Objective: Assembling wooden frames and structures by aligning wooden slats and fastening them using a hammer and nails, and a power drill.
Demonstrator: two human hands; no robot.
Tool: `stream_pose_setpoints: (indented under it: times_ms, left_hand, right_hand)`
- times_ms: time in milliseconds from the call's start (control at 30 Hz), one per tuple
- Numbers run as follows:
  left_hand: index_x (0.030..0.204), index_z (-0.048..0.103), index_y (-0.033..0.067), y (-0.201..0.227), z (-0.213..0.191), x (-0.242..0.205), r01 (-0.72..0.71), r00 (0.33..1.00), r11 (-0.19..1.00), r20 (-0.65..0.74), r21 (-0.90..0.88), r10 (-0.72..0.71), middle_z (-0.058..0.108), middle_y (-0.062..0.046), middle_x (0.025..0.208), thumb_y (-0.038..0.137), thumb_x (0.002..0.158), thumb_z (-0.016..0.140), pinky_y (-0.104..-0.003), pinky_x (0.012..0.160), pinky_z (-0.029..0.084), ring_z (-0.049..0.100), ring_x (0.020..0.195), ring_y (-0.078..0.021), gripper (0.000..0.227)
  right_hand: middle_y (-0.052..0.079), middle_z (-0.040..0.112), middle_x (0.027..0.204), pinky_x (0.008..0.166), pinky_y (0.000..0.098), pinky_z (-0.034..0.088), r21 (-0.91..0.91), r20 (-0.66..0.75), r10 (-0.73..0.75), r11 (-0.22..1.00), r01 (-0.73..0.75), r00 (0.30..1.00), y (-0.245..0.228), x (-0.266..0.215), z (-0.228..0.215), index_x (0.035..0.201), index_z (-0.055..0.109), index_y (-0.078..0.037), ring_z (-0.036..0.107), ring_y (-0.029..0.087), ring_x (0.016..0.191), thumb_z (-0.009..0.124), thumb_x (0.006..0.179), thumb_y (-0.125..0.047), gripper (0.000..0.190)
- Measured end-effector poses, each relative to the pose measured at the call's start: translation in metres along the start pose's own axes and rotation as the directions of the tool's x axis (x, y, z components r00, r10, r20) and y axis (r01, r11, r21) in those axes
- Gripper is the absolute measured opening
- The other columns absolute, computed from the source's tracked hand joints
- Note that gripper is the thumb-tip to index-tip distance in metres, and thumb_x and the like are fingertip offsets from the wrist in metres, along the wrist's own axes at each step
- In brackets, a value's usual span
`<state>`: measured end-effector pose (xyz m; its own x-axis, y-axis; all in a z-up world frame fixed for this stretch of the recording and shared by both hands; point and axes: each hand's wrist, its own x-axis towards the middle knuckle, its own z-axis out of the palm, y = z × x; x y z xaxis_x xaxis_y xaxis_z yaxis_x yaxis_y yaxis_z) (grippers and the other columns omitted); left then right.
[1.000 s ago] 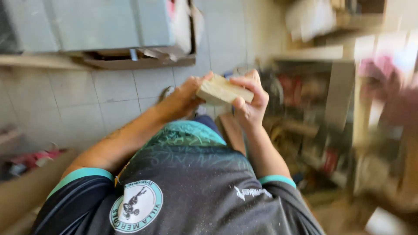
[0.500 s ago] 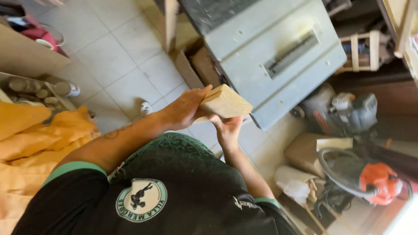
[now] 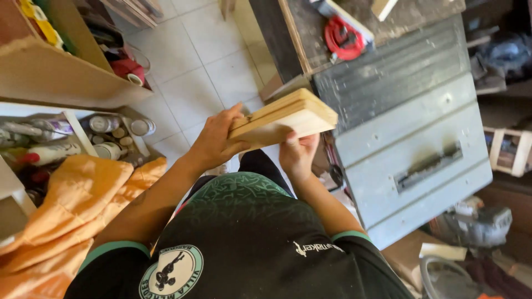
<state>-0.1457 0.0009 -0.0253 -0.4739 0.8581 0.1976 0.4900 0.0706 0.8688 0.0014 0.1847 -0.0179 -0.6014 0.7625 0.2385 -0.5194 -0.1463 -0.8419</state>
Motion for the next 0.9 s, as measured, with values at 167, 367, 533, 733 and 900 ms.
stream_pose_setpoints:
  times_ms: [167, 367, 533, 733, 900]
  left_hand:
    - [0.148, 0.055, 0.0148, -0.054, -0.062, 0.053, 0.238, 0.970, 0.970, 0.050, 0.043, -0.240, 0.073, -0.014, 0.118, 0.053, 0.086, 0.082, -0.055, 0.103, 0.051, 0.070, 0.112, -0.0400, 0.078]
    - [0.123, 0.065, 0.0239, -0.087, -0.134, 0.131, 0.462, 0.887, 0.875, -0.090, 0.145, -0.453, 0.074, -0.004, 0.091, 0.072, 0.091, 0.071, -0.047, 0.084, 0.058, 0.076, 0.089, -0.0339, 0.058]
    - [0.127, 0.069, 0.0193, -0.127, -0.212, 0.171, 0.649, 0.759, 0.755, -0.135, 0.088, -0.637, 0.073, -0.023, 0.088, 0.059, 0.093, 0.075, -0.057, 0.084, 0.057, 0.072, 0.095, -0.0482, 0.052]
    - [0.129, 0.069, 0.0116, -0.228, -0.317, 0.205, 0.703, 0.708, 0.706, -0.172, 0.084, -0.685, 0.073, -0.025, 0.090, 0.050, 0.102, 0.076, -0.056, 0.080, 0.056, 0.072, 0.091, -0.0463, 0.047]
    - [0.128, 0.070, 0.0123, -0.284, -0.396, 0.304, 0.672, 0.740, 0.733, -0.110, 0.105, -0.663, 0.073, -0.022, 0.093, 0.057, 0.102, 0.077, -0.055, 0.079, 0.055, 0.072, 0.094, -0.0443, 0.053]
  right_hand:
    - [0.015, 0.070, 0.129, 0.106, 0.0590, 0.057, 0.181, -0.028, 0.096, 0.979, -0.090, 0.995, 0.026, 0.118, 0.037, 0.149, 0.043, -0.008, 0.072, 0.032, 0.117, 0.069, 0.105, -0.025, 0.054]
    - [0.008, 0.070, 0.132, 0.107, 0.0534, 0.056, 0.204, -0.011, 0.336, 0.923, -0.327, 0.942, 0.097, 0.247, 0.077, 0.146, 0.050, -0.017, 0.070, 0.029, 0.119, 0.060, 0.112, -0.032, 0.038]
    - [0.009, 0.058, 0.147, 0.099, 0.0447, 0.059, -0.279, 0.219, 0.576, 0.810, -0.516, 0.787, 0.138, 0.333, 0.133, 0.166, 0.029, -0.017, 0.062, 0.025, 0.123, 0.045, 0.118, -0.047, 0.059]
    - [0.020, 0.061, 0.133, 0.094, 0.0495, 0.062, -0.545, 0.355, 0.749, 0.652, -0.528, 0.559, 0.198, 0.399, 0.177, 0.146, 0.047, -0.004, 0.071, 0.030, 0.118, 0.057, 0.112, -0.047, 0.056]
    - [0.017, 0.069, 0.121, 0.092, 0.0420, 0.061, -0.597, 0.122, 0.809, 0.523, -0.609, 0.576, 0.213, 0.443, 0.223, 0.130, 0.061, -0.004, 0.073, 0.027, 0.109, 0.066, 0.107, -0.038, 0.041]
